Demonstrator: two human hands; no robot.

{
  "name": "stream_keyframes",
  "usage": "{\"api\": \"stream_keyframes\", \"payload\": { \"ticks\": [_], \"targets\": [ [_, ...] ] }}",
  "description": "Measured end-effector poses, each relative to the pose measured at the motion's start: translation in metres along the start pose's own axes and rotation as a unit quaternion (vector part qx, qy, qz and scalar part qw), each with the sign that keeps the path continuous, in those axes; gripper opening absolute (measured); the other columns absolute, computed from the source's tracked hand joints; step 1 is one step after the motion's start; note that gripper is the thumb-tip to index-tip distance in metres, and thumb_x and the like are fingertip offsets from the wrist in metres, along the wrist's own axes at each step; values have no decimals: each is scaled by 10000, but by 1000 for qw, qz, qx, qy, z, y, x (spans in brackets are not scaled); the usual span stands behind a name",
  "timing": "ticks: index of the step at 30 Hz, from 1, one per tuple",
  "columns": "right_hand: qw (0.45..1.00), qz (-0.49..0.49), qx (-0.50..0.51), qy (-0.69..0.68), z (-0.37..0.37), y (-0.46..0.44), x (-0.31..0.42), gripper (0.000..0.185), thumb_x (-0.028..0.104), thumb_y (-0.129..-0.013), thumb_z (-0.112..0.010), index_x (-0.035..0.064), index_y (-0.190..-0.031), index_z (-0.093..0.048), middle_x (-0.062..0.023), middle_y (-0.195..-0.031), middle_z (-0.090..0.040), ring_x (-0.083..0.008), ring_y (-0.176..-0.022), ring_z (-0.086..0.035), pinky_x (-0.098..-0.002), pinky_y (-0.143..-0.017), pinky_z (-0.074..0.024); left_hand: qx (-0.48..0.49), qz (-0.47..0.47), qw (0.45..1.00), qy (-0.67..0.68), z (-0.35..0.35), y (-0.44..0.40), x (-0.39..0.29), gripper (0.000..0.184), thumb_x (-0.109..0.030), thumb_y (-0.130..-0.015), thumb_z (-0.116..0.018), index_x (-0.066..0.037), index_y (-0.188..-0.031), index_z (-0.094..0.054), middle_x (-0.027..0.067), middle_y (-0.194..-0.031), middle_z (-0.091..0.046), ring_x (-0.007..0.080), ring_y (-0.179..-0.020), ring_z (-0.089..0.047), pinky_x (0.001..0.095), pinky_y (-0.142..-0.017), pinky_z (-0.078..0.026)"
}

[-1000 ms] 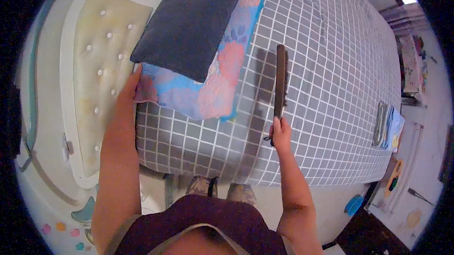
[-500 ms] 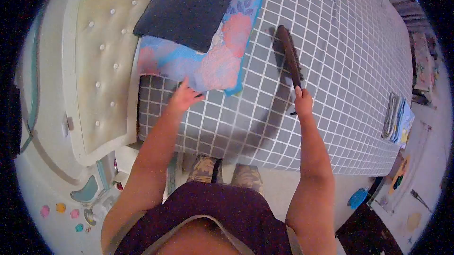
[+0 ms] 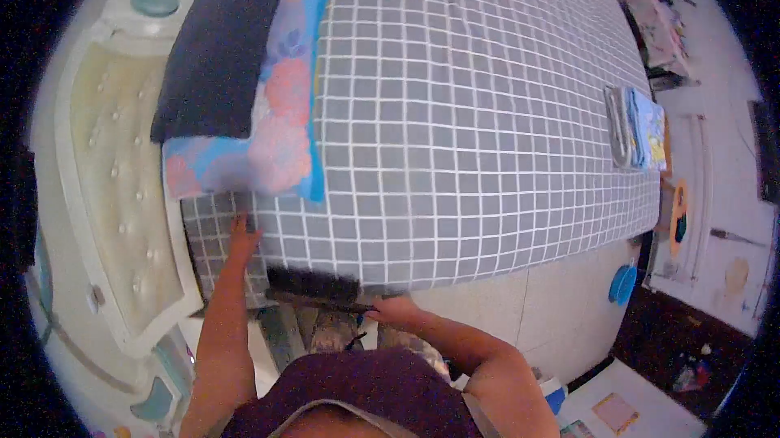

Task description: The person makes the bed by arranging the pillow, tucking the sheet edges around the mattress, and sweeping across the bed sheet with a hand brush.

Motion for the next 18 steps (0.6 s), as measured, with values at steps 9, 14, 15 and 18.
{"api": "stream_keyframes", "payload": {
  "ticks": [9,14,15,18],
  "targets": [
    [951,28,-302,-52,30,-12,-72,312,354,-871,-424,48,-927,-447,-200,-773,-577,-412,-733,-555,-501,-628,-427,31,-22,989,-145,-57,37,15,1080,-390,-639,-718,-13,-1372,-20,313,-1385,-17,471,-1283,-10,511,-1047,-94],
    [682,-387,-511,-353,-111,138,-305,255,237,-887,-397,18,-959,-508,-225,-846,-574,-394,-801,-550,-460,-693,-427,73,56,987,-135,-51,41,9,1038,-364,-641,-712,-3,-1360,-57,314,-1377,-33,475,-1273,-27,514,-1042,-104],
    [587,-406,-579,-395,-157,166,-355,232,223,-878,-405,19,-931,-501,-209,-859,-577,-354,-811,-561,-449,-689,-423,63,68,984,-153,-46,42,2,963,-325,-651,-701,5,-1350,-126,306,-1373,-93,466,-1270,-80,508,-1039,-133],
    [381,-456,-598,-537,-177,232,-390,228,187,-868,-395,-9,-942,-487,-184,-941,-575,-293,-891,-553,-420,-772,-406,13,-64,992,-109,-41,28,-39,673,-198,-671,-643,18,-1241,-357,263,-1305,-298,422,-1216,-265,477,-1010,-234]
  ]
}}
Point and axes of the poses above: each hand's wrist, its own y-axis away from the middle knuckle, its own z-axis out of the back of the hand, x = y × z, the point moved 9 cm from there along -y, towards the middle knuckle
